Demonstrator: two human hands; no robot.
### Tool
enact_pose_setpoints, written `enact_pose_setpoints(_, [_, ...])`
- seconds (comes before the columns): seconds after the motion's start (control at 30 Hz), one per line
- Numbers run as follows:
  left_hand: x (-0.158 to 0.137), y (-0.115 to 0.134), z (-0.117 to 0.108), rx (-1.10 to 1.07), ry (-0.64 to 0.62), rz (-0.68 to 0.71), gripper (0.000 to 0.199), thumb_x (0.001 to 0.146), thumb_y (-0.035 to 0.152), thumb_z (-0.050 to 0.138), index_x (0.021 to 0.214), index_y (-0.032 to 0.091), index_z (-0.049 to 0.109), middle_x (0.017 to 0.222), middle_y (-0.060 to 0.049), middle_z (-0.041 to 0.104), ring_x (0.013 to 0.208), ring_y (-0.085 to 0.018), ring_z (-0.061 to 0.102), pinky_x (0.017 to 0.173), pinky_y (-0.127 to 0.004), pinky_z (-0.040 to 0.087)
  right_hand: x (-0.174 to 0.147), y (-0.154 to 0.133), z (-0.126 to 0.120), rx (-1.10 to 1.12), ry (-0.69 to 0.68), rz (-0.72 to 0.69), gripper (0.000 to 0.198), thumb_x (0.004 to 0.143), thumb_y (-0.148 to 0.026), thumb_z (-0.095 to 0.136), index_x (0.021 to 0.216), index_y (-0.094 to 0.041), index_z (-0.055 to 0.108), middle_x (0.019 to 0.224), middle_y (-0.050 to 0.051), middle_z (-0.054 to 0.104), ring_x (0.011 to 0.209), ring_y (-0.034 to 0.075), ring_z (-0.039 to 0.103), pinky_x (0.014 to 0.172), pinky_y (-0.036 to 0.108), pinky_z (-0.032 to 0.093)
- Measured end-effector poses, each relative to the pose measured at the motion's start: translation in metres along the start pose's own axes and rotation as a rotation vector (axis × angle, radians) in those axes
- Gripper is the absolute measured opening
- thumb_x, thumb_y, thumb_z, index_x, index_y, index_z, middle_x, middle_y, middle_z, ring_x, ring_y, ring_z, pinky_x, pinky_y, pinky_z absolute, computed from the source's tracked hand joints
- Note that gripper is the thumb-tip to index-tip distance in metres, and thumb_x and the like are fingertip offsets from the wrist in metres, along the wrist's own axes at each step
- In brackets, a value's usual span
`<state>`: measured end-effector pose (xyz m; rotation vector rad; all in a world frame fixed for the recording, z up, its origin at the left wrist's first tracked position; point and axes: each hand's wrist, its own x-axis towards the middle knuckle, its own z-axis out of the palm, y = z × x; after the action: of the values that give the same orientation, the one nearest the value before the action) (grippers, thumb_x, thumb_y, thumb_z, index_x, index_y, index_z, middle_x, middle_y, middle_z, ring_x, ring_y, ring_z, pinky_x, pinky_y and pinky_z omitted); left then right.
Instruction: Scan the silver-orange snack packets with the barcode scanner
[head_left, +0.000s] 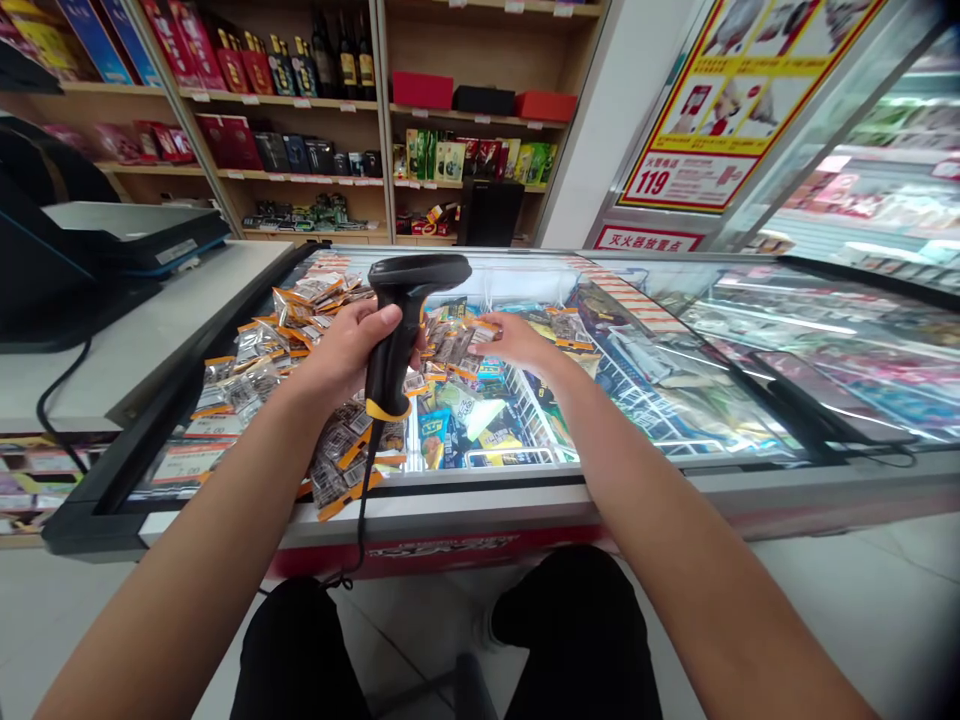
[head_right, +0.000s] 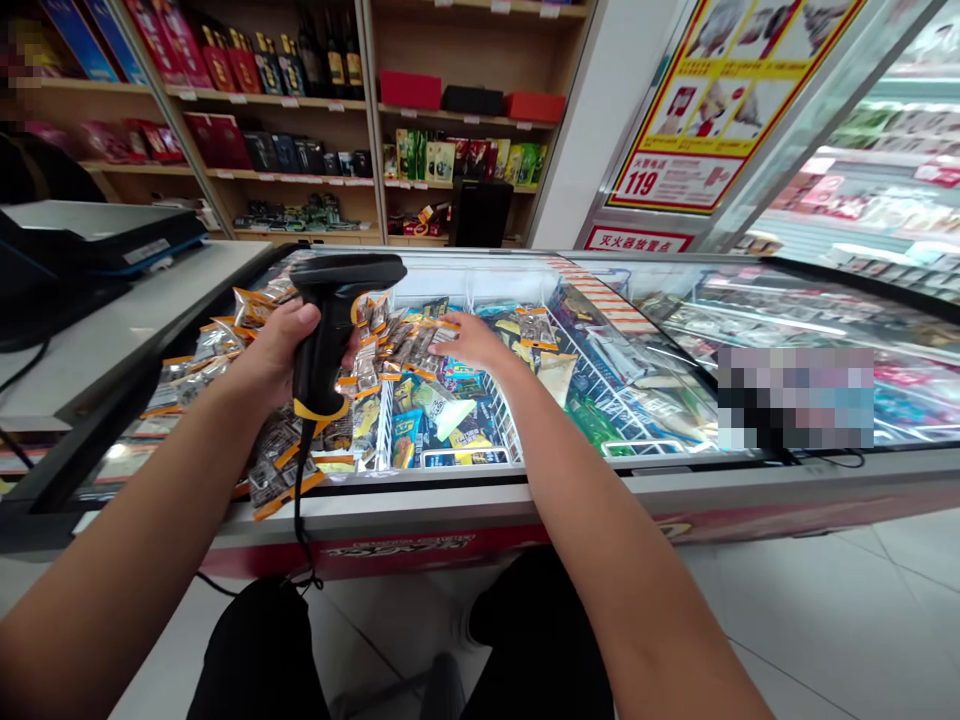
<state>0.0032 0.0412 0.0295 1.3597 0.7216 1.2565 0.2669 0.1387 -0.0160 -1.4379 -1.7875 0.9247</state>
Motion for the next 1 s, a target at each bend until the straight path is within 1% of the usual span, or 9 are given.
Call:
enact_pose_setpoints(0.07, [-0.001,-0.001,-0.002,0.031,-0.023,-0.027,0.052,0.071,0.061,0.087,0.088,0.015,0.070,0.069,-0.005,0.072,0.055,-0.018,0.070,0.053,-0.027,0.058,0.003,0.003,-0.006,0.219,0.100,0.060,0.053,0.073,-0.017,0.086,0.122,-0.025,0.069,0.101,0.005,0.075,0.086,0.023,0.073,0.083,0.039,0.061])
enact_pose_setpoints(0.13, [-0.002,-0.002,-0.003,0.059,-0.062,-0.049,0.049,0.071,0.059,0.087,0.085,0.015,0.070,0.068,-0.006,0.073,0.052,-0.018,0.069,0.050,-0.026,0.057,0.006,0.003,-0.012,0.429,0.194,0.066,0.048,0.075,-0.011,0.079,0.118,-0.027,0.067,0.090,-0.001,0.073,0.080,0.018,0.071,0.074,0.031,0.059])
enact_pose_setpoints(0.23, [-0.005,-0.002,-0.004,0.098,-0.160,-0.089,0.047,0.071,0.057,0.089,0.080,0.015,0.071,0.070,-0.009,0.076,0.052,-0.019,0.069,0.049,-0.027,0.057,0.006,-0.003,-0.016,0.645,0.269,0.001,0.043,0.076,-0.009,0.074,0.113,-0.029,0.064,0.093,-0.003,0.075,0.090,0.017,0.073,0.080,0.029,0.060])
enact_pose_setpoints(0.3, [-0.006,-0.003,-0.004,0.126,-0.211,-0.114,0.048,0.071,0.058,0.089,0.080,0.014,0.072,0.073,-0.011,0.077,0.052,-0.019,0.069,0.048,-0.027,0.057,0.004,-0.009,-0.016,0.736,0.249,-0.011,0.041,0.076,-0.009,0.074,0.110,-0.029,0.063,0.101,-0.003,0.077,0.099,0.017,0.074,0.086,0.031,0.061])
enact_pose_setpoints(0.43, [-0.007,-0.002,-0.004,0.181,-0.270,-0.138,0.046,0.074,0.058,0.088,0.084,0.015,0.074,0.075,-0.011,0.078,0.052,-0.020,0.071,0.047,-0.027,0.057,0.000,-0.017,-0.011,0.775,0.175,-0.014,0.039,0.074,-0.013,0.080,0.106,-0.029,0.064,0.103,-0.001,0.079,0.106,0.020,0.074,0.093,0.037,0.062])
enact_pose_setpoints(0.6, [-0.007,-0.002,-0.003,0.242,-0.339,-0.167,0.041,0.077,0.056,0.086,0.080,0.017,0.074,0.071,-0.010,0.076,0.055,-0.023,0.073,0.047,-0.029,0.060,-0.002,-0.018,-0.010,0.828,0.157,-0.053,0.039,0.072,-0.013,0.083,0.104,-0.028,0.066,0.106,0.000,0.079,0.113,0.022,0.073,0.101,0.042,0.060])
enact_pose_setpoints(0.7, [-0.007,-0.001,-0.002,0.256,-0.335,-0.148,0.041,0.078,0.056,0.086,0.079,0.017,0.075,0.070,-0.010,0.076,0.056,-0.023,0.074,0.048,-0.028,0.060,-0.001,-0.017,-0.011,0.794,0.155,-0.053,0.038,0.073,-0.014,0.083,0.104,-0.028,0.066,0.110,0.001,0.079,0.115,0.023,0.073,0.102,0.043,0.060])
enact_pose_setpoints(0.9, [-0.008,0.001,-0.002,0.232,-0.326,-0.159,0.040,0.078,0.055,0.086,0.085,0.017,0.075,0.073,-0.010,0.077,0.054,-0.022,0.073,0.048,-0.029,0.060,0.002,-0.012,-0.012,0.906,0.125,-0.038,0.037,0.073,-0.005,0.076,0.102,-0.027,0.066,0.103,0.000,0.079,0.108,0.021,0.074,0.103,0.041,0.059])
enact_pose_setpoints(1.0, [-0.009,0.003,-0.002,0.229,-0.348,-0.149,0.041,0.077,0.054,0.087,0.085,0.016,0.074,0.072,-0.010,0.077,0.055,-0.022,0.073,0.050,-0.029,0.061,0.002,-0.010,-0.013,0.898,0.141,-0.033,0.037,0.074,-0.005,0.075,0.102,-0.027,0.066,0.101,-0.001,0.079,0.105,0.020,0.075,0.102,0.040,0.060])
